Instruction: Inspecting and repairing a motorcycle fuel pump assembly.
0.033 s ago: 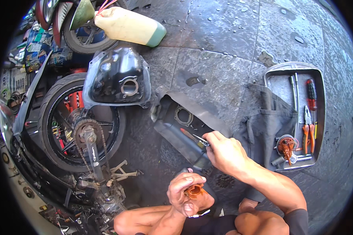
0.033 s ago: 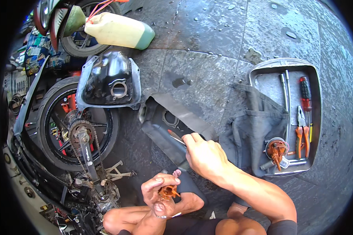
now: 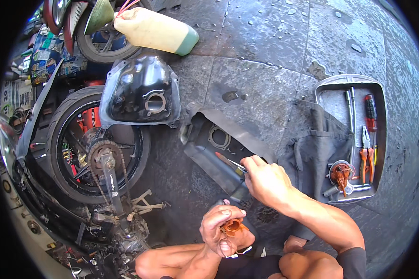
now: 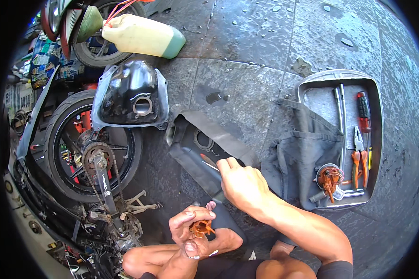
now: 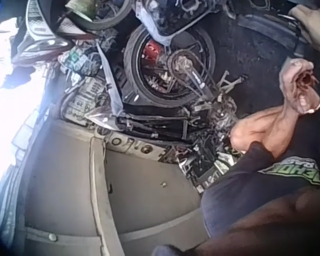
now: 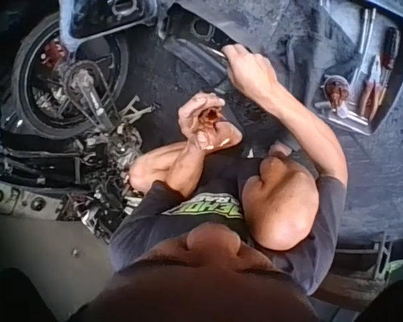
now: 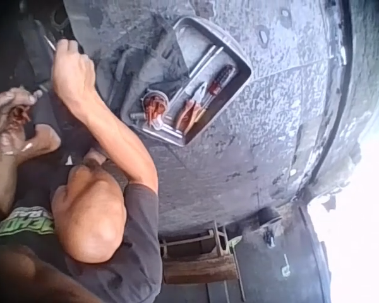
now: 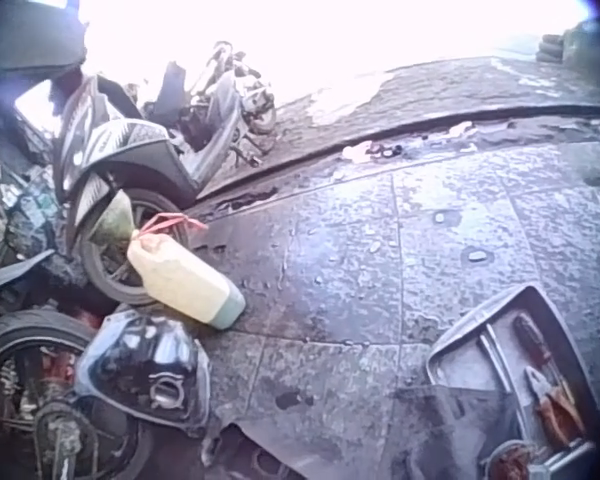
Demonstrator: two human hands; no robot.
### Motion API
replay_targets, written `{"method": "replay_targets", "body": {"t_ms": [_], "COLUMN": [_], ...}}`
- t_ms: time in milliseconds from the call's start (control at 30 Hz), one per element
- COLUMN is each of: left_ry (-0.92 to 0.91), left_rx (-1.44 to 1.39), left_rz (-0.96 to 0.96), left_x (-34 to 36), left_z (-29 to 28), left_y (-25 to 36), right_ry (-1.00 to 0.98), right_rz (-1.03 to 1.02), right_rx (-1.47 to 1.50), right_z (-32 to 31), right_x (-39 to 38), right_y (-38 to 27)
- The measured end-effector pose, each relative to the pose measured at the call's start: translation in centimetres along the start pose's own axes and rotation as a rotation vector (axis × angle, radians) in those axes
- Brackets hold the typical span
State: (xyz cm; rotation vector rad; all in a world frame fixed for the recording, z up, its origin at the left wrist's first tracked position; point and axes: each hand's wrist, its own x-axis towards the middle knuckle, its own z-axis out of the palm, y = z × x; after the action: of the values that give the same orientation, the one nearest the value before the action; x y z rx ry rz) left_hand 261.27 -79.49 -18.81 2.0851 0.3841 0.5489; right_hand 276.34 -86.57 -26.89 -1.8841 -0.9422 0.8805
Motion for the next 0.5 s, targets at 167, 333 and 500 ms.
{"method": "replay_targets", "body": {"t_ms": [167,333,500], "left_ry": [-0.050,-0.115,0.154], "left_rx": [0.015,-0.058,-0.522], "left_rz": [-0.003,-0.043,-0.751], "left_x": [-0.6,-0.3,0.4], "left_z": [-0.5,-0.2,2.9], "left_y": [-0.3,-0.8,0.9], "right_ry": [-0.085,0.183,0.706], "right_rz": [-0.045,-0.046,0.318], "right_rx": [-0.171,0.080,-0.135], "right_z": [1.2,-2.8,-11.3], "right_x": [0.2,-3.2,-8.2], "right_y": [-0.1,0.6,5.8]}}
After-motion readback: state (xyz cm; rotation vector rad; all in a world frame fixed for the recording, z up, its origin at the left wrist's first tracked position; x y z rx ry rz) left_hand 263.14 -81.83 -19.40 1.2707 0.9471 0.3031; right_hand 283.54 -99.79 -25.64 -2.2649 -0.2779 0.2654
